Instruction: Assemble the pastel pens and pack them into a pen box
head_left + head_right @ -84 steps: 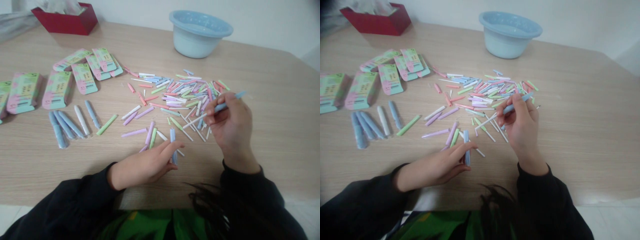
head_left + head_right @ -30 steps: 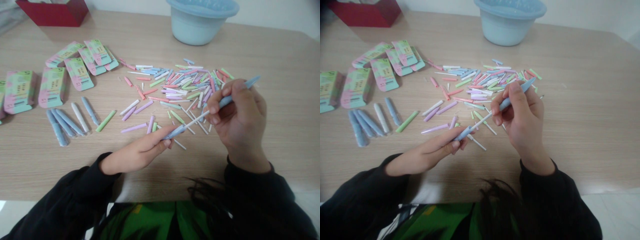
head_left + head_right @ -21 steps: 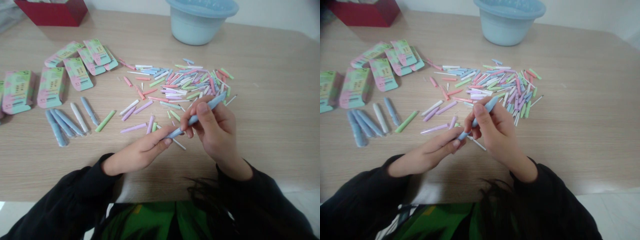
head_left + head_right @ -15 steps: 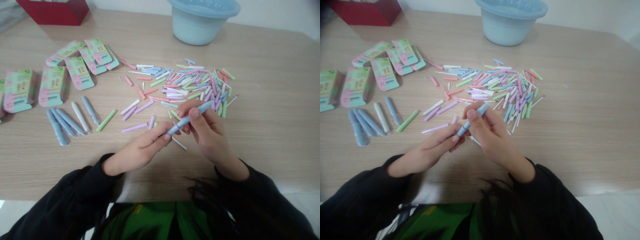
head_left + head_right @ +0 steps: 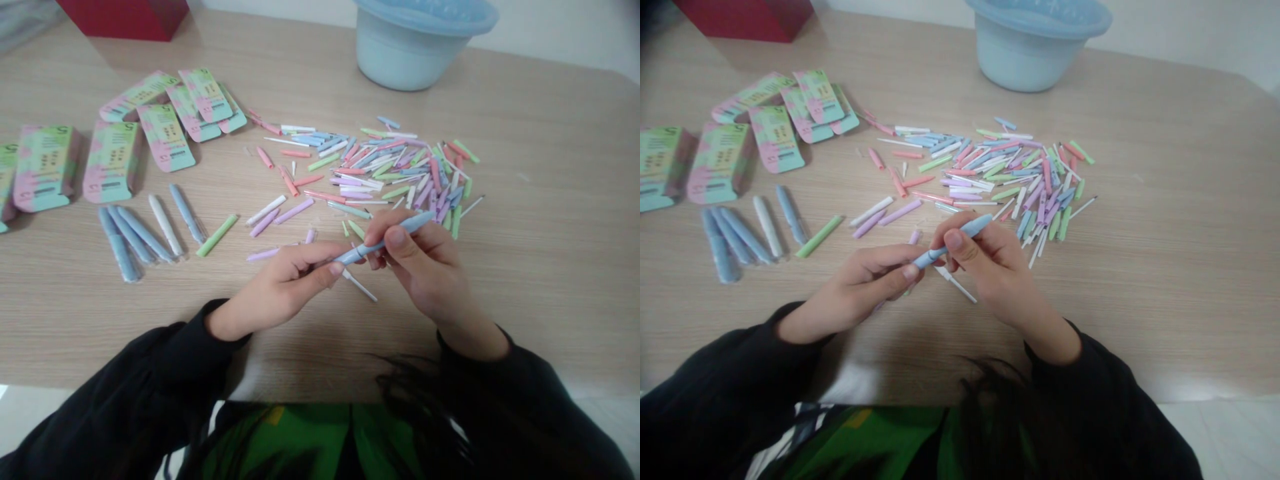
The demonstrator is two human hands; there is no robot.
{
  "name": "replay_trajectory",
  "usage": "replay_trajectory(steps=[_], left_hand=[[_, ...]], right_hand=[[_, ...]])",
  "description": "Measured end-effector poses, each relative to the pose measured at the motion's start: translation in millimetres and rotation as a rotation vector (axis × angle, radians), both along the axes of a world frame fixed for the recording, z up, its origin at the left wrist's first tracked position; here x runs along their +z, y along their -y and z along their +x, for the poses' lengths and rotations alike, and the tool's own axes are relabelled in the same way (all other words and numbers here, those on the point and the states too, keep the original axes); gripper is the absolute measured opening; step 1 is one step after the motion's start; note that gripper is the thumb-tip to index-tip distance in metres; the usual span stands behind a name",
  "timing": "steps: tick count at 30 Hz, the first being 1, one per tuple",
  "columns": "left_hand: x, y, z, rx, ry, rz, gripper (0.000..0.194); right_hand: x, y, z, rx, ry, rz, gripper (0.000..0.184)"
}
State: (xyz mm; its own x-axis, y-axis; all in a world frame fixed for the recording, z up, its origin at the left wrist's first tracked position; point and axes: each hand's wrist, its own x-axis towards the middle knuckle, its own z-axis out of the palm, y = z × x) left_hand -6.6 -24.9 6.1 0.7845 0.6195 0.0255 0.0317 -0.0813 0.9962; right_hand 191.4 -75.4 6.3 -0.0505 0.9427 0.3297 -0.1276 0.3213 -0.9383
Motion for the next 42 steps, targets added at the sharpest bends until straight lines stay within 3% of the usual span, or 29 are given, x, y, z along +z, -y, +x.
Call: replay_trajectory(steps=[4,14,21,26,28,32,34,37,39,42], left_hand=[[0.3,0,-1,-0.052,0.025,-0.120,0.028],[2.4,0,-4,-0.089,0.057,-0.196,0.030],[-4.2,-8,-2,0.100,0.037,0.081,0.021],[-11.2,-5,-1,0.289,0.062,0.538,0.025],[-9.5,-3,-2,0.323,0.049,0.610,0.023],[-0.2,0,-3,0.226,0.014,0.390,0.020],[2.2,2,-3,0.256,0.020,0.297,0.017],[-0.2,7,-1,0.272,0.069,0.074,0.010],[-3.9,8,3,0.217,0.137,-0.050,0.014],[-7.0,6,8,0.242,0.208,-0.158,0.023]], right_hand=[[1.9,1,3,0.056,0.035,-0.004,0.022],[1.6,1,-4,0.118,-0.059,-0.022,0.018],[-7.4,0,-13,-0.042,-0.119,-0.091,0.019],[-11.8,1,-24,-0.099,-0.177,-0.163,0.017],[-12.2,2,-27,-0.134,-0.165,-0.210,0.017],[-9.6,0,-26,-0.144,-0.162,-0.219,0.019],[-7.5,-2,-23,-0.137,-0.130,-0.219,0.026],[-6.3,-7,-22,-0.124,-0.062,-0.234,0.035],[-7.4,-10,-24,-0.076,-0.023,-0.190,0.031],[-10.3,-15,-29,-0.008,0.075,-0.125,0.029]])
